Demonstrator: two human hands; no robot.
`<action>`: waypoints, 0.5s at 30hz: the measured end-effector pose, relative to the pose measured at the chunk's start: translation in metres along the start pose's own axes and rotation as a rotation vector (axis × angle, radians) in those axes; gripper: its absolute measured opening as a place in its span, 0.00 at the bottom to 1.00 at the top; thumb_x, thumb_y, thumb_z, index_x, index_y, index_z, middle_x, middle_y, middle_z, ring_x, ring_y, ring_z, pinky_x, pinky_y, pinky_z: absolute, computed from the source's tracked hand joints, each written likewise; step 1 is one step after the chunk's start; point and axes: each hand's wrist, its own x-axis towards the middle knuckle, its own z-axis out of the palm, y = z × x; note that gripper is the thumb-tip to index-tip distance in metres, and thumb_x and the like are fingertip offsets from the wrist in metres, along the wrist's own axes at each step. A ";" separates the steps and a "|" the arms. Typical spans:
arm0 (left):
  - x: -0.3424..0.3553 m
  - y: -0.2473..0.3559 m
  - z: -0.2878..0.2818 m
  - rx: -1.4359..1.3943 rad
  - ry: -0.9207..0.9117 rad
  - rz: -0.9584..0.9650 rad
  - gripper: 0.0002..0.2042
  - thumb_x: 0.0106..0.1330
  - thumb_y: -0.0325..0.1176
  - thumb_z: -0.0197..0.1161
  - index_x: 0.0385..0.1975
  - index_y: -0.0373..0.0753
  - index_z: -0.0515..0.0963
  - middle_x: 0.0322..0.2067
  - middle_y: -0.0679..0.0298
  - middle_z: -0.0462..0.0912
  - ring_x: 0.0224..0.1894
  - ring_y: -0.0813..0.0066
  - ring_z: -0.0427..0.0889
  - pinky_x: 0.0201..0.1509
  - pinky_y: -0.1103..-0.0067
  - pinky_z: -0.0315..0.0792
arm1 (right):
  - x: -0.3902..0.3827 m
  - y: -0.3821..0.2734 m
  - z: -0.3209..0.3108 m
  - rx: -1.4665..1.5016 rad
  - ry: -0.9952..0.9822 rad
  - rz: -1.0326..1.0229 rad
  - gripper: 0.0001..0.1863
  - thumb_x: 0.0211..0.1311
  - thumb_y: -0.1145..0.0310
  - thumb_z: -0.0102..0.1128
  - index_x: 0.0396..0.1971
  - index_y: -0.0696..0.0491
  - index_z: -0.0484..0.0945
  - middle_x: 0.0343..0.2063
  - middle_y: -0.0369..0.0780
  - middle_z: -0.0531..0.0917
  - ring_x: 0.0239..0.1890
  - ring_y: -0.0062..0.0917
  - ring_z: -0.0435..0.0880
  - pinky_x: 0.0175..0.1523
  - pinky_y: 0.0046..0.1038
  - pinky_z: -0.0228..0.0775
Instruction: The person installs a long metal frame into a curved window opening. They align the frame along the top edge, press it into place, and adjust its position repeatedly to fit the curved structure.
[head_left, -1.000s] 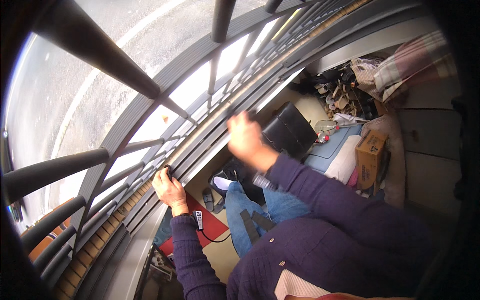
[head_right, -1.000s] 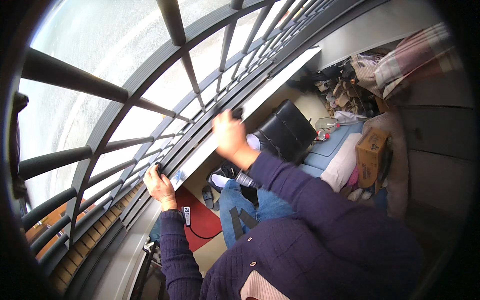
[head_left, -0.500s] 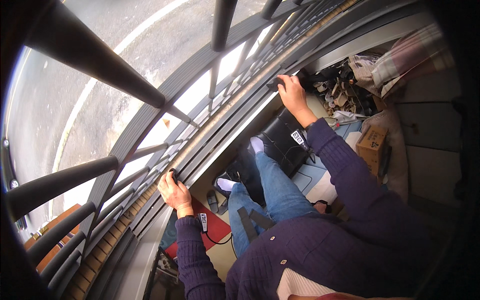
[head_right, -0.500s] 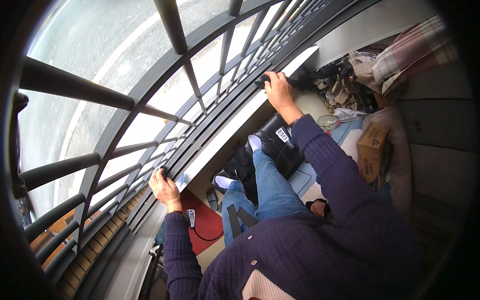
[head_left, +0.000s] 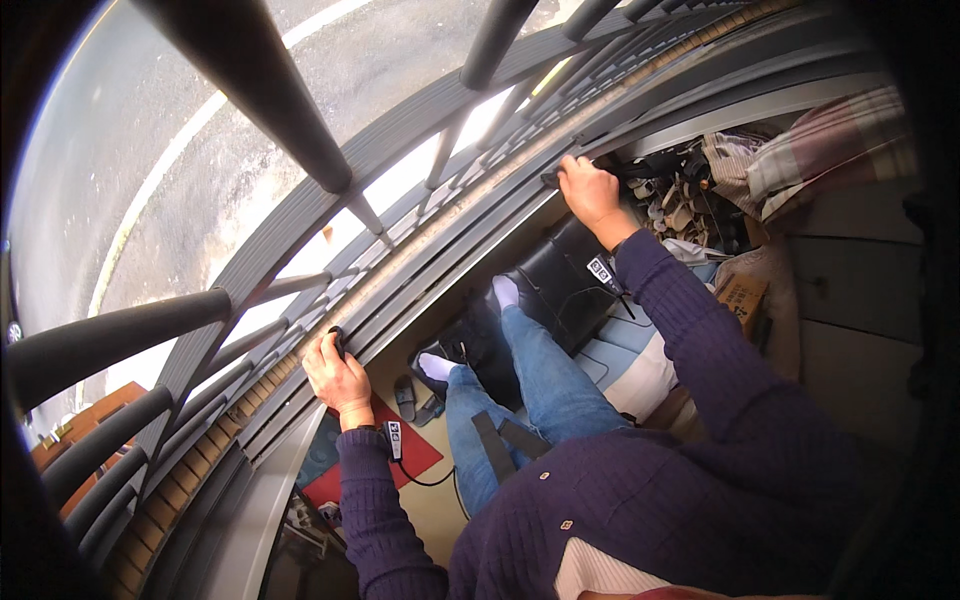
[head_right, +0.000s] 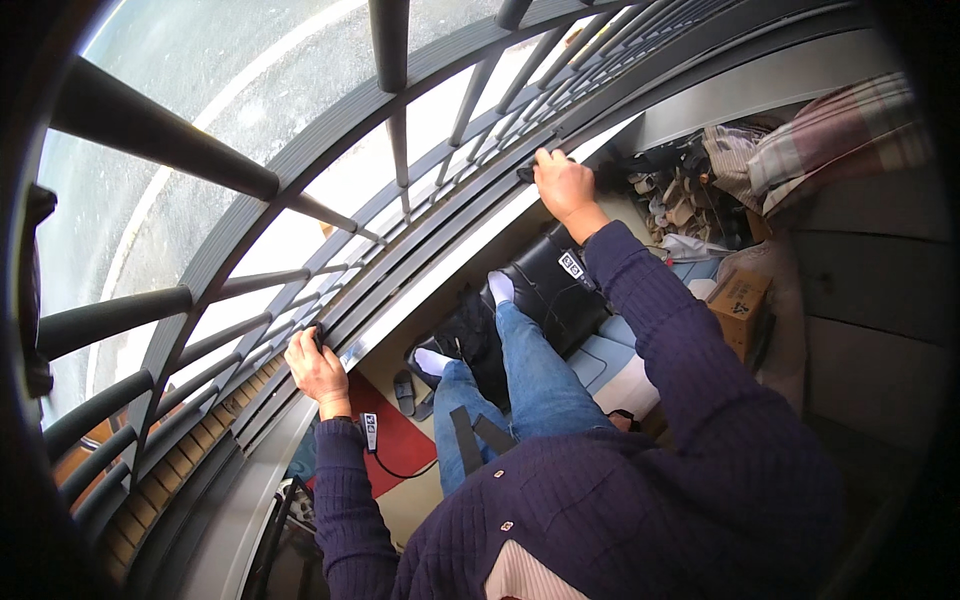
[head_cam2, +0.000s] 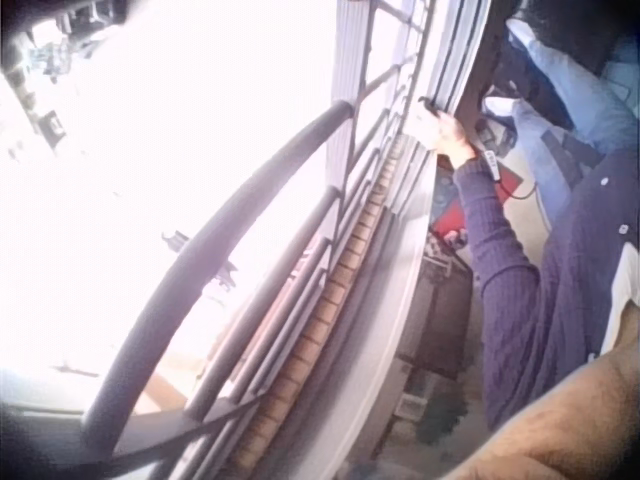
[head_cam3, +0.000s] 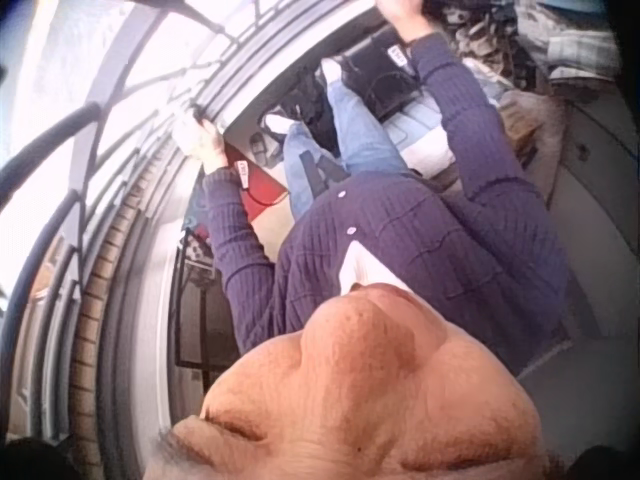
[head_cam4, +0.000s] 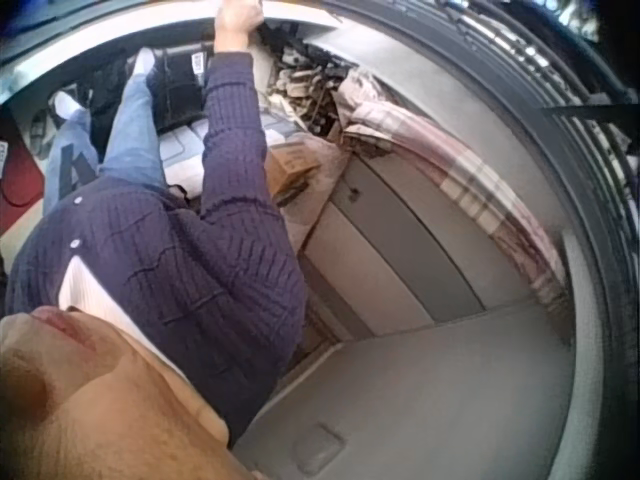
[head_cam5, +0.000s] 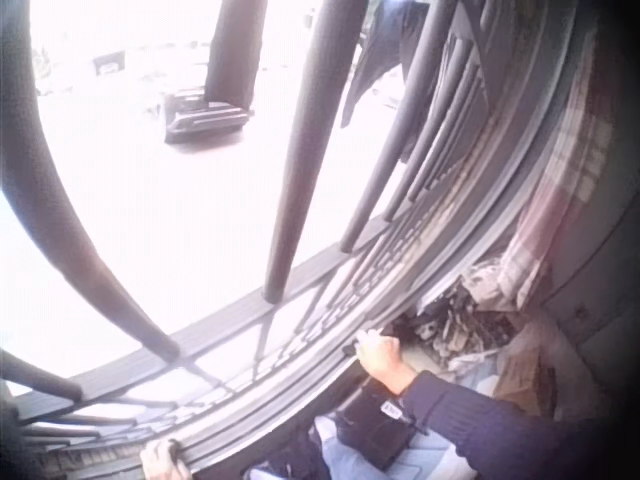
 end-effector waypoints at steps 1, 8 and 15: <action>0.000 0.000 0.000 -0.003 0.011 0.007 0.20 0.53 0.25 0.60 0.49 0.42 0.77 0.52 0.58 0.77 0.56 0.53 0.73 0.62 0.63 0.69 | 0.002 0.000 -0.001 0.042 0.106 -0.012 0.09 0.64 0.59 0.60 0.39 0.45 0.75 0.32 0.40 0.82 0.29 0.45 0.84 0.32 0.46 0.76; 0.000 0.000 0.001 -0.001 -0.004 0.000 0.21 0.52 0.26 0.61 0.49 0.43 0.77 0.51 0.58 0.77 0.56 0.53 0.74 0.62 0.63 0.69 | 0.016 -0.009 0.014 -0.153 -0.019 0.070 0.05 0.67 0.67 0.51 0.40 0.49 0.73 0.34 0.43 0.81 0.31 0.43 0.87 0.35 0.42 0.80; -0.001 0.001 -0.002 -0.003 -0.012 -0.008 0.21 0.52 0.27 0.61 0.50 0.44 0.77 0.52 0.60 0.77 0.56 0.54 0.73 0.61 0.63 0.69 | 0.011 -0.013 0.016 -0.129 -0.182 0.041 0.10 0.66 0.60 0.58 0.38 0.51 0.75 0.40 0.47 0.77 0.34 0.46 0.86 0.39 0.45 0.78</action>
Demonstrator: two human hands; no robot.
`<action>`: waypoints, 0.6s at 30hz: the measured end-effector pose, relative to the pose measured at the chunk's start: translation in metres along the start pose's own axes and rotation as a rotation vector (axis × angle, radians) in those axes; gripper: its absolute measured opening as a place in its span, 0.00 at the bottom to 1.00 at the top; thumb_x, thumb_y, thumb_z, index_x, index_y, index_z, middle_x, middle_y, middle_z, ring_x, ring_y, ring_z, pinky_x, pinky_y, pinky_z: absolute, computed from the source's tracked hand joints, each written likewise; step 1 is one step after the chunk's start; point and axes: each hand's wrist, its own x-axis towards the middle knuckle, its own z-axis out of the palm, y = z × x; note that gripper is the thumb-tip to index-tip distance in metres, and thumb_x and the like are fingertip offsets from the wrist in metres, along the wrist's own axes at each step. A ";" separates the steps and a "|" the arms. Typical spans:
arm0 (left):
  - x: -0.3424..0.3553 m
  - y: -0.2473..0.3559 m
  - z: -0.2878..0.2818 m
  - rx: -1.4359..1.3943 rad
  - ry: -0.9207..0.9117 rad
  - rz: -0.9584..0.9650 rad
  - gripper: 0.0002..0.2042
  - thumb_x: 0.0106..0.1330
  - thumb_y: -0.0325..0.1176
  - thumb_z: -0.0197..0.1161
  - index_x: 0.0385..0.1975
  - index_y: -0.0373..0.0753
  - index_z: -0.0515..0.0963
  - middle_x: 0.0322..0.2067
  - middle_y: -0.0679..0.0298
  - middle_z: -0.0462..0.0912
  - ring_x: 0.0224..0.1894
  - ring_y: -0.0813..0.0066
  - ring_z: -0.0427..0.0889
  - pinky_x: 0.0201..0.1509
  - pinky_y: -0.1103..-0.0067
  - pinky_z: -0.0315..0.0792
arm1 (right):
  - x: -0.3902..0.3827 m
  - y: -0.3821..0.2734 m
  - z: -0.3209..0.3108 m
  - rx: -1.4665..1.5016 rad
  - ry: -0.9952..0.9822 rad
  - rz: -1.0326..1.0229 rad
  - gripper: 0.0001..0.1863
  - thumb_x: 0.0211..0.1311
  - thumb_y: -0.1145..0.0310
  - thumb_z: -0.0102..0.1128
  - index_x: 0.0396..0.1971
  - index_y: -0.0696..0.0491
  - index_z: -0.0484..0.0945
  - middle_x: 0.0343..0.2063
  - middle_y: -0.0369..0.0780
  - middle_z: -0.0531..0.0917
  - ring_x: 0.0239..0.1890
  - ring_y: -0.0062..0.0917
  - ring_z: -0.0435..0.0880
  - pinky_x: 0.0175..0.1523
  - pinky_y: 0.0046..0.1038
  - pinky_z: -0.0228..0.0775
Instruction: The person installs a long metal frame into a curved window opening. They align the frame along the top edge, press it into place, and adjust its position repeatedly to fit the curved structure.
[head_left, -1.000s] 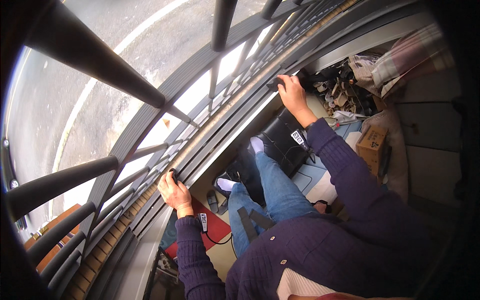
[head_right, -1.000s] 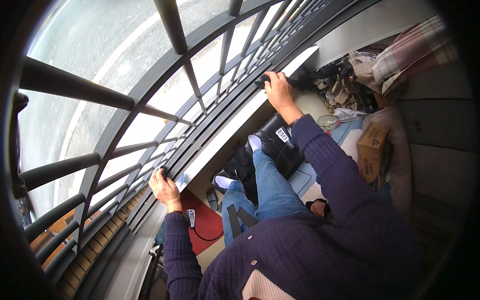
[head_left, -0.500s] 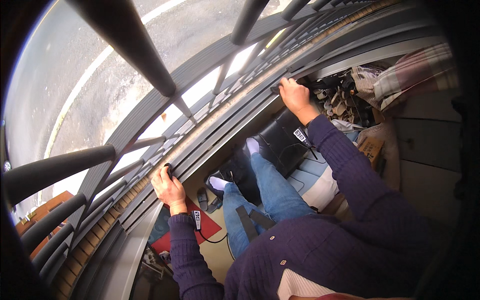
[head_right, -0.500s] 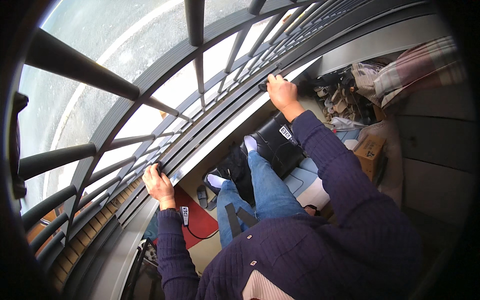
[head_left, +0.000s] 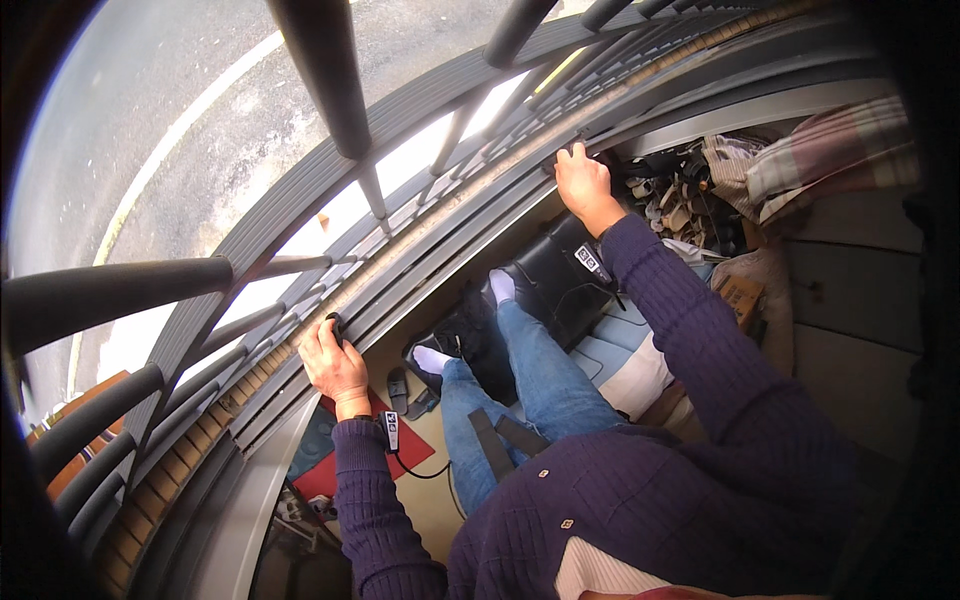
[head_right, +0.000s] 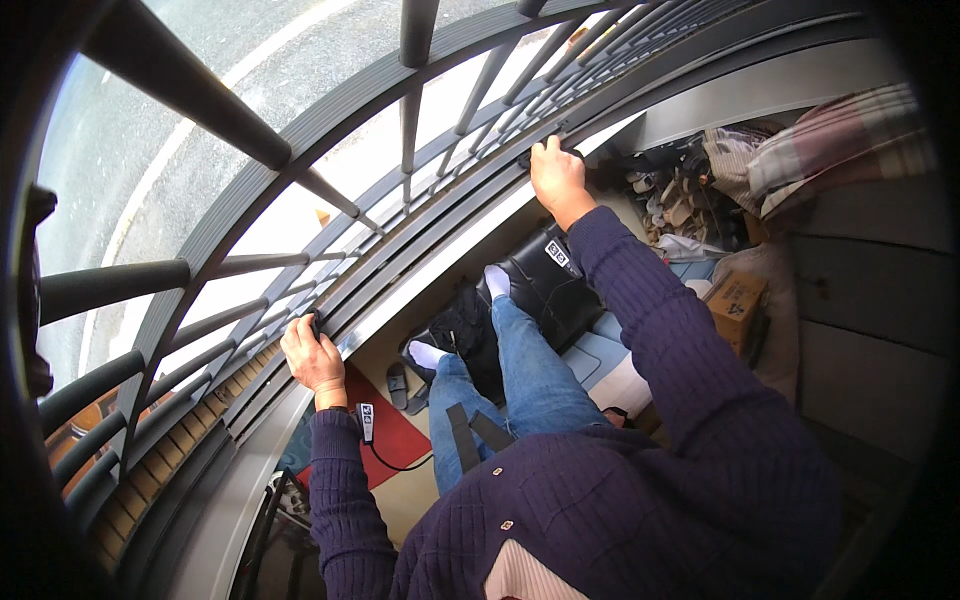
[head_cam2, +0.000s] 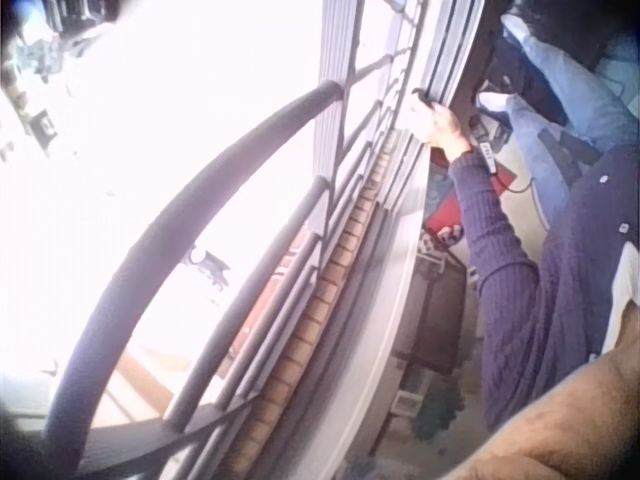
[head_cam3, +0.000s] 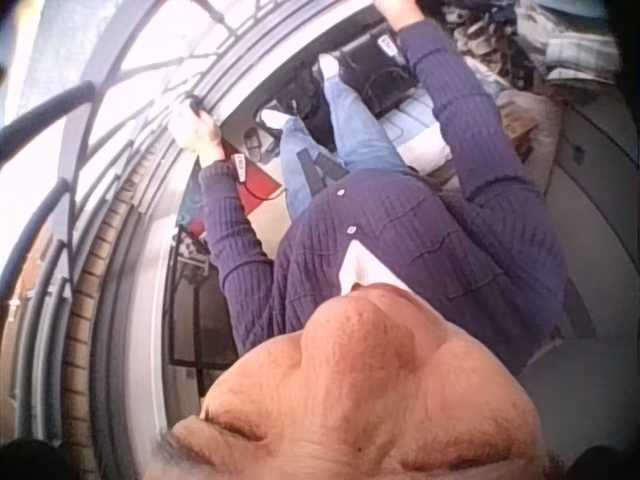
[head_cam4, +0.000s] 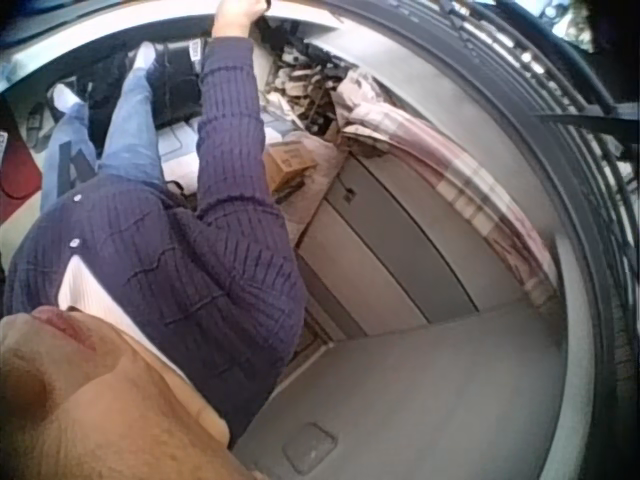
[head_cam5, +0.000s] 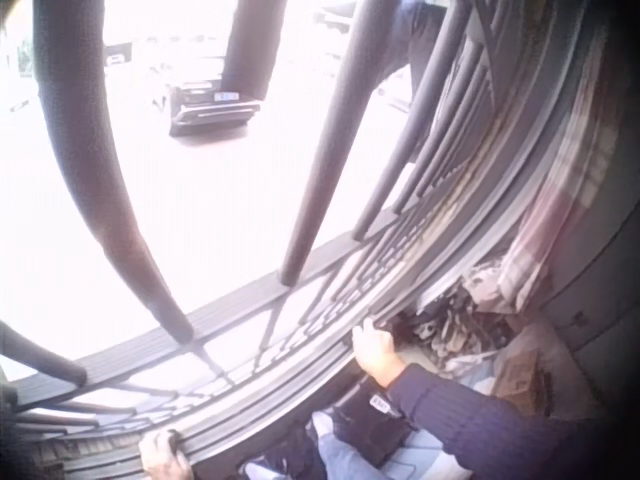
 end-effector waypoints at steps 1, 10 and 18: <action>0.000 0.000 0.000 0.008 0.008 0.006 0.20 0.53 0.26 0.61 0.49 0.44 0.77 0.52 0.60 0.77 0.55 0.54 0.74 0.60 0.64 0.69 | -0.002 0.000 -0.001 0.014 -0.030 0.014 0.13 0.67 0.57 0.57 0.38 0.52 0.76 0.43 0.48 0.75 0.35 0.46 0.86 0.40 0.46 0.78; 0.000 -0.001 0.003 0.010 0.018 0.016 0.21 0.52 0.27 0.63 0.49 0.44 0.77 0.53 0.61 0.76 0.55 0.55 0.74 0.60 0.63 0.69 | -0.002 -0.014 0.008 0.053 -0.001 0.113 0.16 0.68 0.56 0.57 0.39 0.57 0.77 0.45 0.50 0.75 0.38 0.47 0.86 0.43 0.45 0.79; -0.001 -0.004 0.004 0.012 0.003 0.005 0.22 0.50 0.27 0.64 0.50 0.44 0.77 0.54 0.61 0.76 0.57 0.55 0.73 0.62 0.64 0.69 | -0.033 -0.073 0.004 0.098 0.079 0.180 0.10 0.64 0.62 0.53 0.34 0.53 0.78 0.37 0.46 0.79 0.35 0.46 0.86 0.42 0.46 0.79</action>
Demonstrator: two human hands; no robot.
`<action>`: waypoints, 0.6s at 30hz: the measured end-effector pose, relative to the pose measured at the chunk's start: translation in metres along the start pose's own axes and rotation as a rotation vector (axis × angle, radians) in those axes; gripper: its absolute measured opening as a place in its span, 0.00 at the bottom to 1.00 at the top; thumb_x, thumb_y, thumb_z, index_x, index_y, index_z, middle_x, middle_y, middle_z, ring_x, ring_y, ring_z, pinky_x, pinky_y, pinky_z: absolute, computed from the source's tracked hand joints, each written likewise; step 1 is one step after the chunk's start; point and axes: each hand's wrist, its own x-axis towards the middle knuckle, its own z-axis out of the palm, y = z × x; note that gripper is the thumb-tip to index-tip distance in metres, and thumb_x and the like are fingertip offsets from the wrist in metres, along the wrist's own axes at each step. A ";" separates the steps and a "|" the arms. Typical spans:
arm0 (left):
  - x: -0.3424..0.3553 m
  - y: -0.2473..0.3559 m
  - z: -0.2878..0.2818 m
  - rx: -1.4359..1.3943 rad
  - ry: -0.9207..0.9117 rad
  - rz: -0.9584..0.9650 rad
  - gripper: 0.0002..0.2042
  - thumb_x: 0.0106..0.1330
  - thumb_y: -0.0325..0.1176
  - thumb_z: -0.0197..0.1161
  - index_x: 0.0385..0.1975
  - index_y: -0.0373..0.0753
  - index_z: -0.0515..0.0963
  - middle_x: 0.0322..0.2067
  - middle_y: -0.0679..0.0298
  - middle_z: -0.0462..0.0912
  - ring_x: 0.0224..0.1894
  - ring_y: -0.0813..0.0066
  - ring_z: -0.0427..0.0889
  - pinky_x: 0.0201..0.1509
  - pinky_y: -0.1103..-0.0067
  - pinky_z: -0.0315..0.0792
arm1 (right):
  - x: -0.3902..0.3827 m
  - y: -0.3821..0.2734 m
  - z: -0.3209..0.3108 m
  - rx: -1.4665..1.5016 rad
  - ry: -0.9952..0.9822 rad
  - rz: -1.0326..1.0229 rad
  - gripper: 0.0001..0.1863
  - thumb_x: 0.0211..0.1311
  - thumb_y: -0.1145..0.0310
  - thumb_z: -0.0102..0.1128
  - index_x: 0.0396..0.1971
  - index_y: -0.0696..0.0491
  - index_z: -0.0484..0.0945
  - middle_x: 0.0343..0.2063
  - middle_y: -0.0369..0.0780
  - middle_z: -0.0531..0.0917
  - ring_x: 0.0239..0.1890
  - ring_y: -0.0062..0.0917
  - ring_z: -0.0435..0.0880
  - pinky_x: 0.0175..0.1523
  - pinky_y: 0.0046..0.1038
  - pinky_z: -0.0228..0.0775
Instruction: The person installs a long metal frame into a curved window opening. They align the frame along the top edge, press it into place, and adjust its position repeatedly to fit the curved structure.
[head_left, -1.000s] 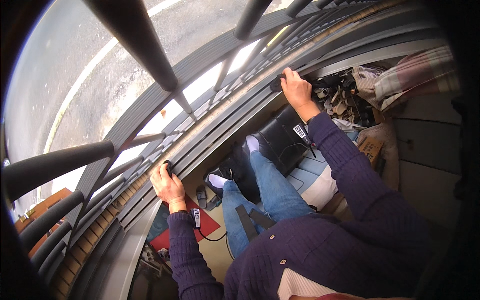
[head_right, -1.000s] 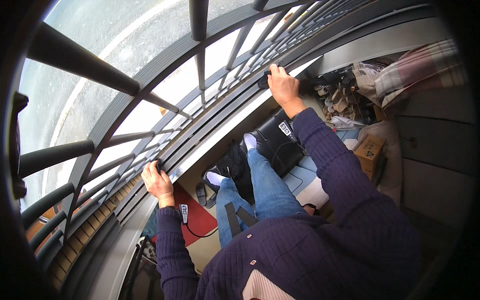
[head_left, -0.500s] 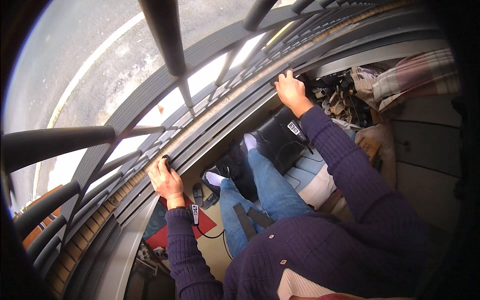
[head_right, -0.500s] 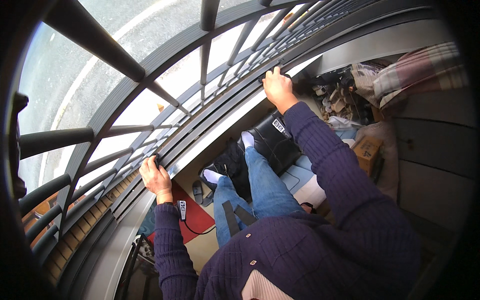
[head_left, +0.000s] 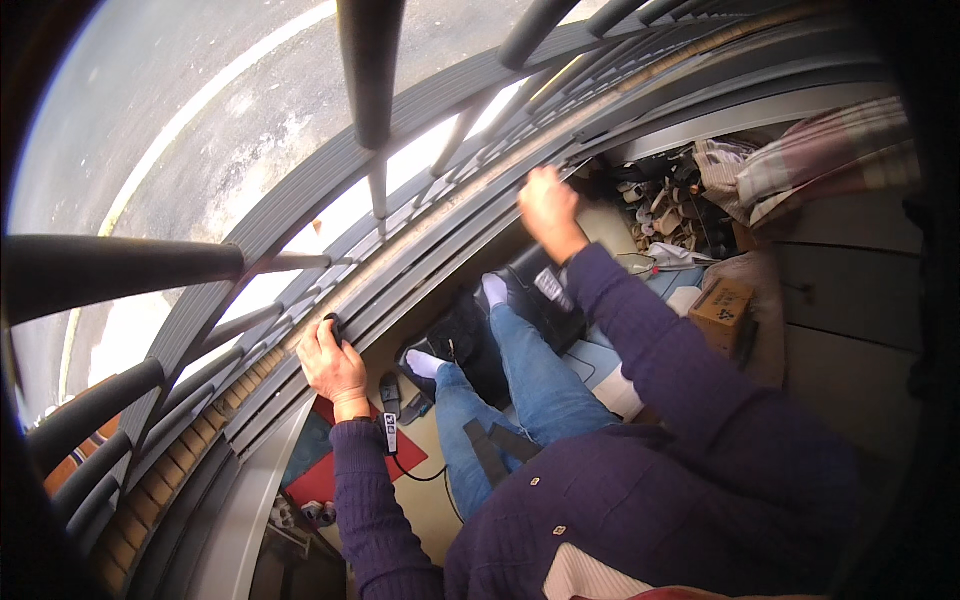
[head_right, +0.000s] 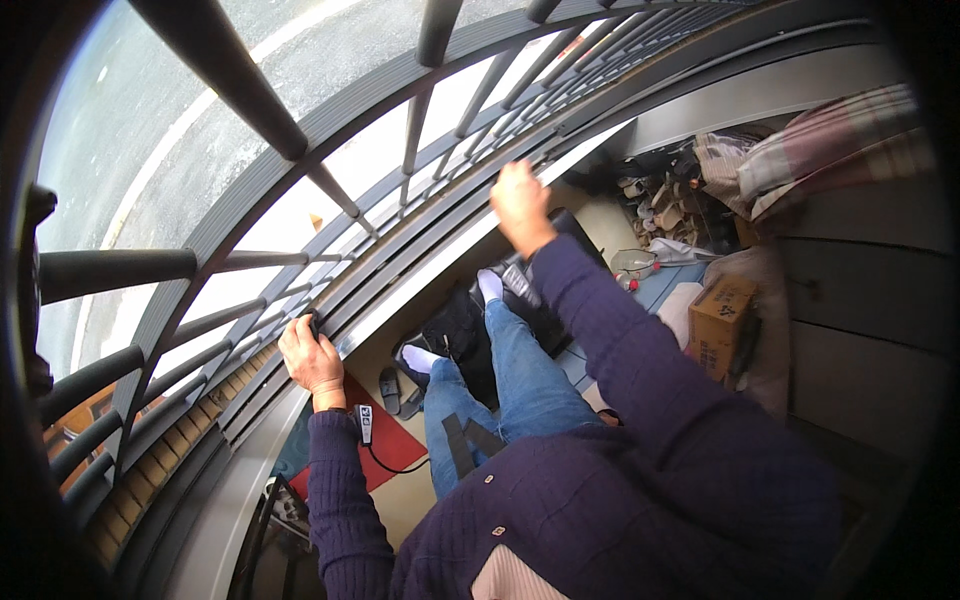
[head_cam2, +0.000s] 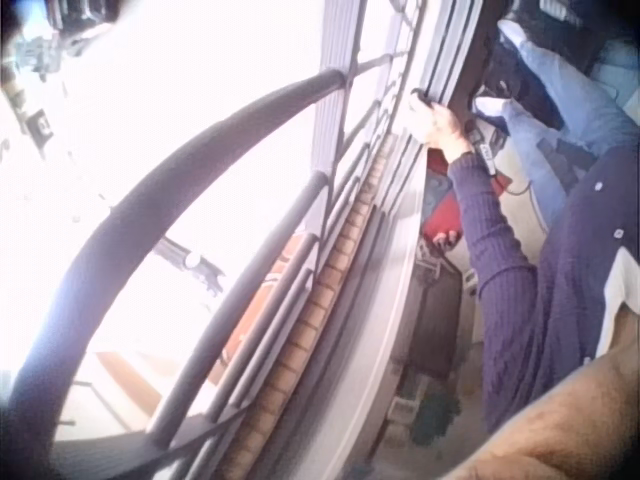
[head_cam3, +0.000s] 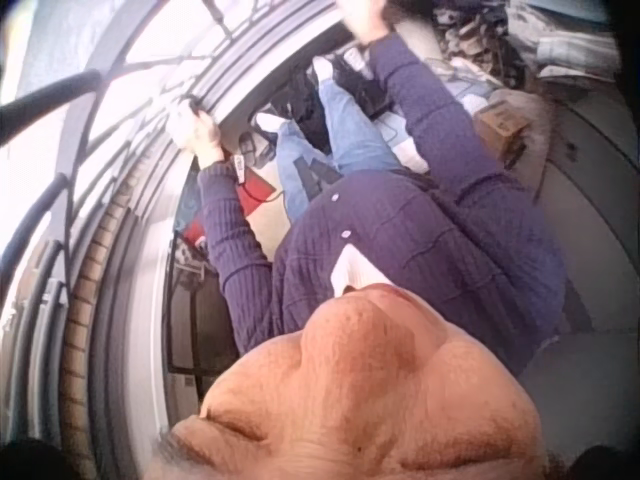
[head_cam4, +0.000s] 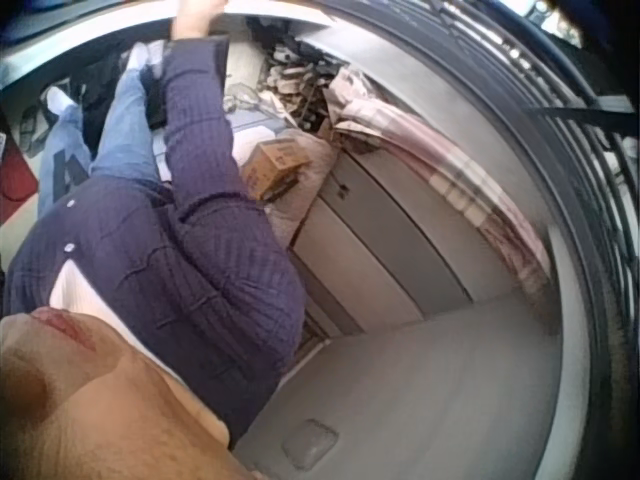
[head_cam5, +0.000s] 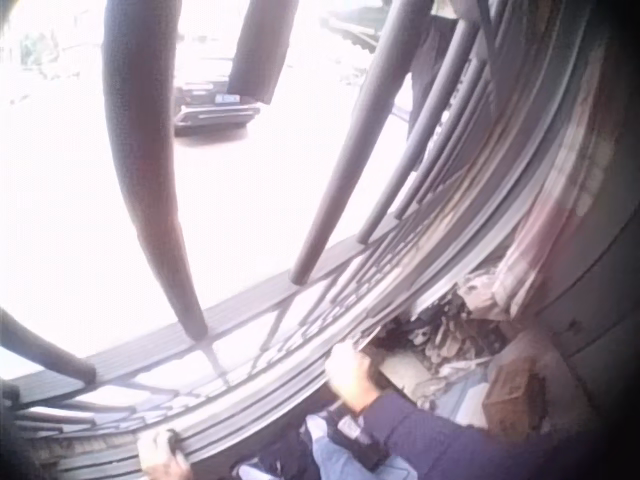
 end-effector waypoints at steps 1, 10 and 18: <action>0.000 0.001 0.000 0.007 -0.011 0.004 0.22 0.51 0.27 0.64 0.50 0.44 0.77 0.54 0.61 0.76 0.57 0.55 0.73 0.62 0.64 0.69 | -0.015 -0.011 -0.005 0.272 -0.055 -0.020 0.11 0.62 0.60 0.56 0.35 0.52 0.80 0.38 0.46 0.80 0.38 0.44 0.85 0.45 0.43 0.79; 0.000 0.002 -0.002 0.012 -0.010 0.005 0.21 0.52 0.27 0.62 0.50 0.44 0.76 0.53 0.61 0.76 0.56 0.54 0.73 0.61 0.64 0.69 | 0.032 0.054 -0.023 0.137 0.088 -0.034 0.11 0.65 0.61 0.57 0.39 0.51 0.80 0.40 0.46 0.79 0.38 0.46 0.85 0.42 0.47 0.78; 0.002 0.005 -0.002 0.000 0.001 -0.007 0.21 0.53 0.25 0.61 0.50 0.44 0.76 0.52 0.60 0.77 0.54 0.54 0.73 0.61 0.63 0.69 | -0.021 -0.002 -0.017 0.232 -0.077 -0.170 0.12 0.60 0.63 0.59 0.36 0.54 0.82 0.40 0.46 0.79 0.40 0.42 0.85 0.46 0.42 0.79</action>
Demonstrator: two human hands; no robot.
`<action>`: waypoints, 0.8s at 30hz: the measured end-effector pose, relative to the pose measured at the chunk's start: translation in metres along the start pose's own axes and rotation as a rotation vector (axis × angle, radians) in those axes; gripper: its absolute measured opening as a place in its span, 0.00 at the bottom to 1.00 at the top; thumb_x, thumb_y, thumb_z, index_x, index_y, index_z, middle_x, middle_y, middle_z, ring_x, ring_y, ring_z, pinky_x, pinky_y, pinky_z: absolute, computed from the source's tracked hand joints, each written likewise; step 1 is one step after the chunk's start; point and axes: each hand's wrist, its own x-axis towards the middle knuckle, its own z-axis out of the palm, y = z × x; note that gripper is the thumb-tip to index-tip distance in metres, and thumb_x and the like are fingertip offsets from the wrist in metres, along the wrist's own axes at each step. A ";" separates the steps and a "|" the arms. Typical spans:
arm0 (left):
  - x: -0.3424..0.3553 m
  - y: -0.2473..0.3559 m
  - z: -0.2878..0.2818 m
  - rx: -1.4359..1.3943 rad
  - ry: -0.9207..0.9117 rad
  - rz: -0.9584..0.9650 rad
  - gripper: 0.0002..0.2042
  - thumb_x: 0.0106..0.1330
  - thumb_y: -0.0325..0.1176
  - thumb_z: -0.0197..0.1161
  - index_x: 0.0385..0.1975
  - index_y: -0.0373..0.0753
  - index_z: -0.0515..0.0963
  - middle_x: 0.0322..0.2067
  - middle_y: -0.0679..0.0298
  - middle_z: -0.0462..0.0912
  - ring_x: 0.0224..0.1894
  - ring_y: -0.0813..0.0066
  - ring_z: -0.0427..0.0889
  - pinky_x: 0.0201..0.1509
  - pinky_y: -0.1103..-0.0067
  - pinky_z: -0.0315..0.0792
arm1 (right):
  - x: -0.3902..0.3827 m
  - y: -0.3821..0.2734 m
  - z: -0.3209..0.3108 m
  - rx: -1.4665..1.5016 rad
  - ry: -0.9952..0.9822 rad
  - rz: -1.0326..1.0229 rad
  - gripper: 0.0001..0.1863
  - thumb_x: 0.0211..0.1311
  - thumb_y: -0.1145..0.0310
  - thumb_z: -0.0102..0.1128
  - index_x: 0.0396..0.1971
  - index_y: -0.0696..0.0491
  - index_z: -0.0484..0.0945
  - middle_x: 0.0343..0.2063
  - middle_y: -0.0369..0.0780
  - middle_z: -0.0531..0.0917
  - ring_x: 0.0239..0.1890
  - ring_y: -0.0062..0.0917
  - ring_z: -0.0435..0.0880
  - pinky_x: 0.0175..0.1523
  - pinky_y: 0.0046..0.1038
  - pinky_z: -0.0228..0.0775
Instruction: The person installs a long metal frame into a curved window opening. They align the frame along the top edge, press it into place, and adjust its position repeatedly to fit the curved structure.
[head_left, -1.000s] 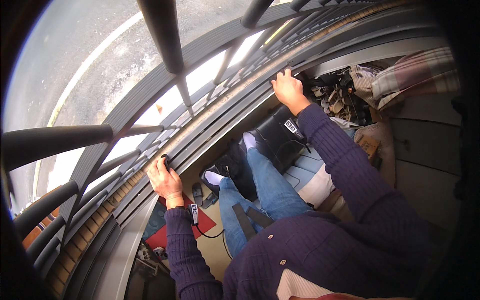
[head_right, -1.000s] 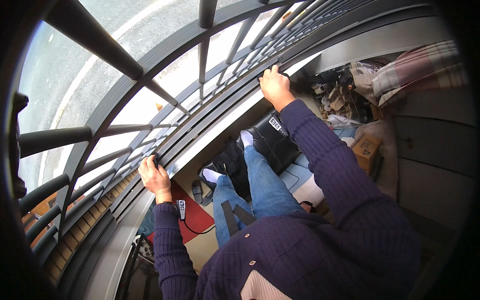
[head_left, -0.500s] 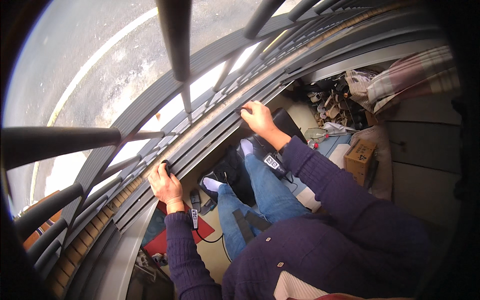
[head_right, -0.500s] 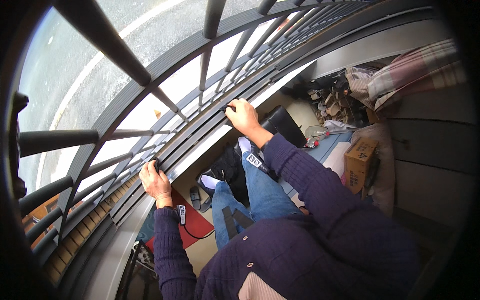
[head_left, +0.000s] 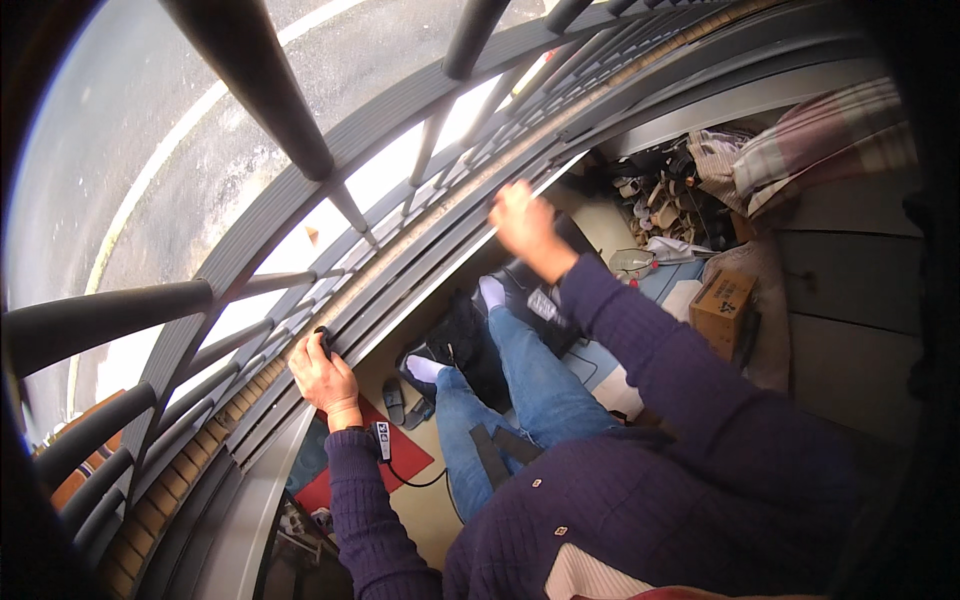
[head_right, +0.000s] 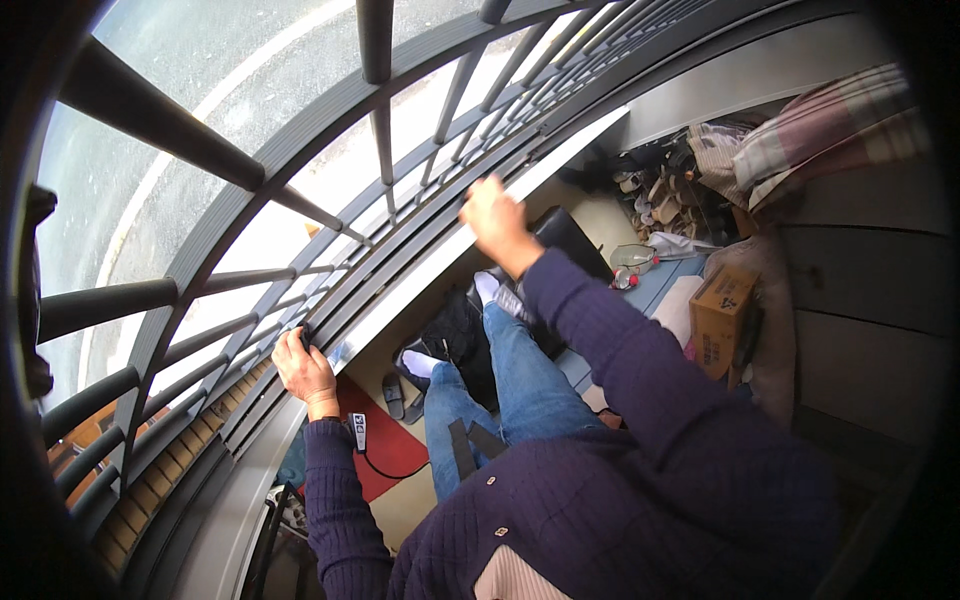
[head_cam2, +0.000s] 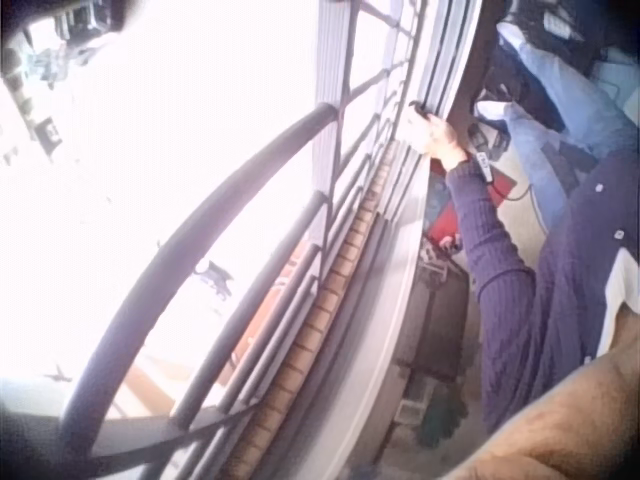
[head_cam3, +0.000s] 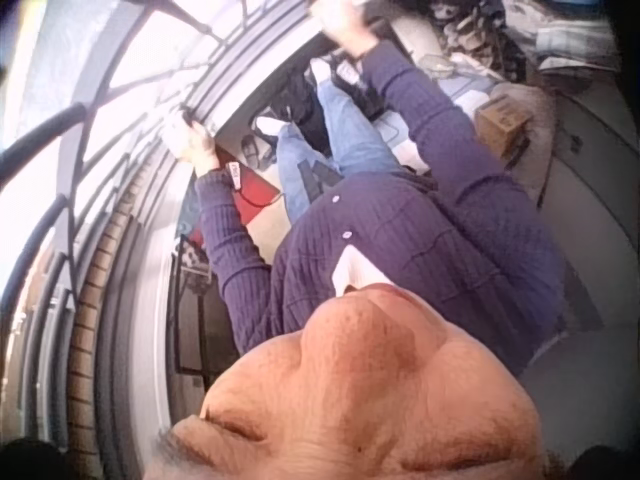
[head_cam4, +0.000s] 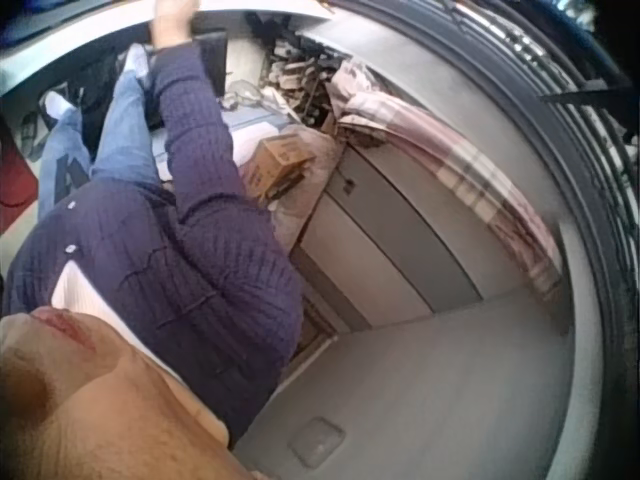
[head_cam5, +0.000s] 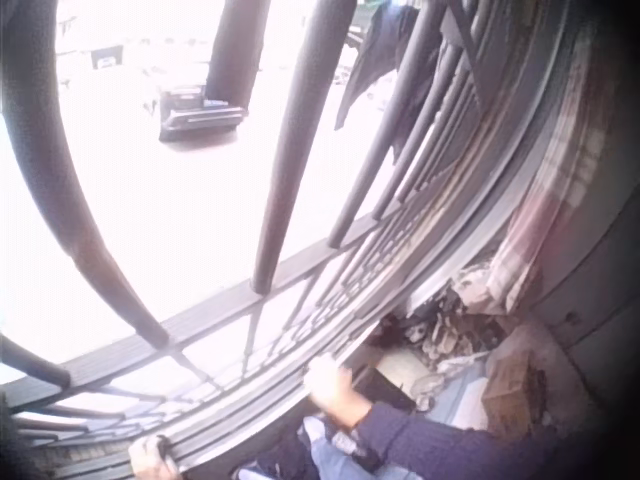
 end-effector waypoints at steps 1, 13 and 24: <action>0.001 0.000 0.000 0.002 -0.002 0.007 0.21 0.53 0.26 0.61 0.50 0.43 0.76 0.51 0.60 0.76 0.55 0.54 0.73 0.61 0.63 0.68 | -0.013 -0.019 -0.001 0.309 -0.125 -0.048 0.13 0.59 0.62 0.60 0.36 0.55 0.84 0.38 0.46 0.81 0.40 0.41 0.85 0.47 0.39 0.79; 0.011 0.017 -0.011 -0.053 0.020 -0.002 0.21 0.53 0.22 0.62 0.49 0.42 0.77 0.50 0.57 0.77 0.55 0.53 0.74 0.60 0.63 0.69 | -0.046 0.079 -0.064 0.888 -0.105 0.180 0.12 0.63 0.67 0.62 0.42 0.58 0.83 0.30 0.38 0.86 0.34 0.19 0.82 0.43 0.24 0.73; 0.102 0.300 0.076 -0.572 -0.293 0.429 0.14 0.58 0.25 0.63 0.45 0.46 0.80 0.43 0.60 0.79 0.48 0.54 0.80 0.48 0.65 0.76 | -0.084 0.103 -0.091 1.355 -0.135 0.452 0.10 0.66 0.73 0.58 0.42 0.61 0.82 0.34 0.32 0.83 0.37 0.12 0.77 0.45 0.17 0.70</action>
